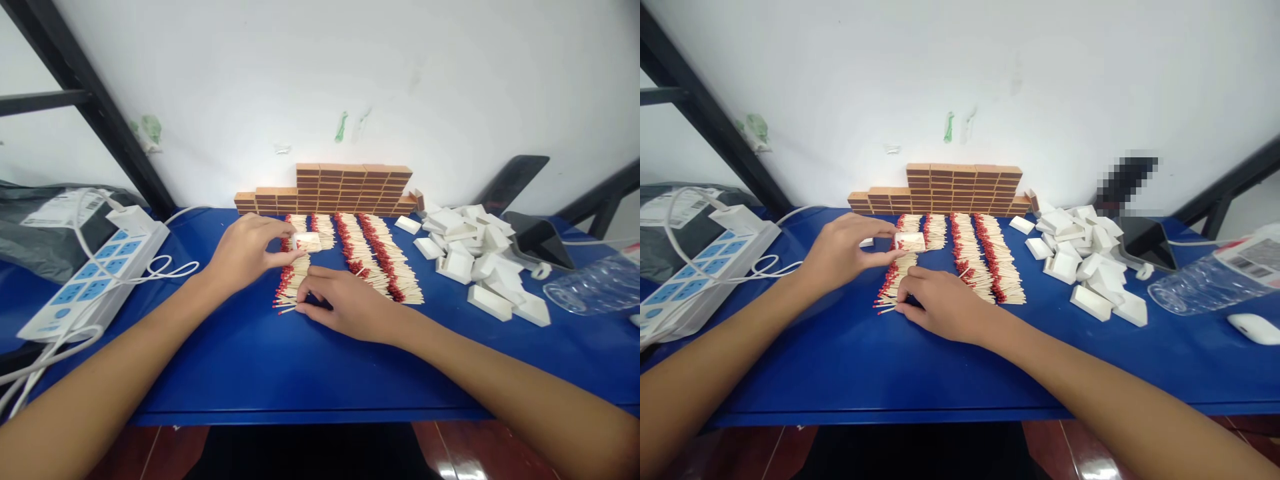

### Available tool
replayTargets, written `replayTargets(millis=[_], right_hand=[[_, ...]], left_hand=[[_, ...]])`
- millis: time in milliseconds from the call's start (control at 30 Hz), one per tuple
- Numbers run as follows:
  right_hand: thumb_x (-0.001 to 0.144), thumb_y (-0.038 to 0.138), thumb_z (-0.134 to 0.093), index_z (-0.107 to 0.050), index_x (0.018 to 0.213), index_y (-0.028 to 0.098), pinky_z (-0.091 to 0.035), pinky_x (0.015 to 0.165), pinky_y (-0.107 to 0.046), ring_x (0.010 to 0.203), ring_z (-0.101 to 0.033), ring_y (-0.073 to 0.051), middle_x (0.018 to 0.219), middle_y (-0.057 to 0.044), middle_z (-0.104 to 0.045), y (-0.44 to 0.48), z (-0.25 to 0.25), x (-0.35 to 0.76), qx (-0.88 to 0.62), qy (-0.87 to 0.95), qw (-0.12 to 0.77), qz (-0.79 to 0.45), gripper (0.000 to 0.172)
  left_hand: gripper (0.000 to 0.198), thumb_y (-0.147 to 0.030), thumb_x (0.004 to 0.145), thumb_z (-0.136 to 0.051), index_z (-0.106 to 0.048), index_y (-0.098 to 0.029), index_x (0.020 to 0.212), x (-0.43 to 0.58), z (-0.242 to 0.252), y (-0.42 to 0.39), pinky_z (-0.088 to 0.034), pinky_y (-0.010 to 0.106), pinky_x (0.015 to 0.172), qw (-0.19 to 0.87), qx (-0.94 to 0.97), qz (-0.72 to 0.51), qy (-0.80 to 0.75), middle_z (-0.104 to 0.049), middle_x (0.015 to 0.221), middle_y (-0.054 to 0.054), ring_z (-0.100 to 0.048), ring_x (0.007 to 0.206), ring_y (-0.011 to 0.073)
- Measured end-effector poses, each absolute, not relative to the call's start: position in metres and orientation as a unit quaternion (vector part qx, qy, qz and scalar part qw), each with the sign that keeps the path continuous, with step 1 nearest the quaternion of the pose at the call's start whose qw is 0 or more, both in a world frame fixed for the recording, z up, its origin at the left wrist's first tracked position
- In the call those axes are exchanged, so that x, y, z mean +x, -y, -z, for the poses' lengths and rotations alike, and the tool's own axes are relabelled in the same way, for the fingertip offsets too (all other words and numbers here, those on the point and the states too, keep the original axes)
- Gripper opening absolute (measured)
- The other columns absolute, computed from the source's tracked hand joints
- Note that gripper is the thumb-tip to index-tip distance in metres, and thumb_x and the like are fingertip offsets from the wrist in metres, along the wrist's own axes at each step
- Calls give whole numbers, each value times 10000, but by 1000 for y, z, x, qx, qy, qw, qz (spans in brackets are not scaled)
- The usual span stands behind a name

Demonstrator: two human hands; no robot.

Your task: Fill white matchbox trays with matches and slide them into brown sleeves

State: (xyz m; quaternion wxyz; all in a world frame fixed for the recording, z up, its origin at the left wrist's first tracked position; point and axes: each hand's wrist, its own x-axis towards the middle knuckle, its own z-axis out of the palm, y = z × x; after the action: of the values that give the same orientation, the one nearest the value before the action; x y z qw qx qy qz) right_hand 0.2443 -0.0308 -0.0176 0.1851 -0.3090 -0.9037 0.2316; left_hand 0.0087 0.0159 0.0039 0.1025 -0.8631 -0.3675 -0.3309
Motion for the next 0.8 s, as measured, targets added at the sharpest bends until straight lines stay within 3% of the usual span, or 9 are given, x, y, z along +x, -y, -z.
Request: replayTargets(millis=[233, 567, 800], right_hand=[[1026, 184, -615, -667, 982, 187, -470, 752, -279, 847, -630, -144, 1051, -36, -677, 31, 16, 245, -314, 906, 170, -226, 68], [979, 152, -643, -678, 938, 188, -429, 707, -255, 753, -562, -118, 928, -10, -642, 25, 7, 253, -300, 902, 203, -234, 66], [986, 162, -633, -686, 950, 186, -436, 743, -268, 806, -579, -127, 970, -16, -662, 31, 16, 243, -316, 894, 220, -228, 68]], left_hand=[[273, -437, 931, -806, -774, -187, 1034, 10, -6, -14, -544, 384, 841, 98, -866, 326, 368, -840, 1009, 38, -788, 896, 256], [286, -431, 903, -836, -776, -196, 1053, 8, -5, -17, -542, 385, 864, 92, -866, 324, 371, -838, 1004, 37, -783, 908, 262], [272, -431, 914, -826, -771, -192, 1031, 9, -4, -16, -538, 378, 846, 98, -866, 325, 367, -837, 1016, 36, -788, 908, 259]])
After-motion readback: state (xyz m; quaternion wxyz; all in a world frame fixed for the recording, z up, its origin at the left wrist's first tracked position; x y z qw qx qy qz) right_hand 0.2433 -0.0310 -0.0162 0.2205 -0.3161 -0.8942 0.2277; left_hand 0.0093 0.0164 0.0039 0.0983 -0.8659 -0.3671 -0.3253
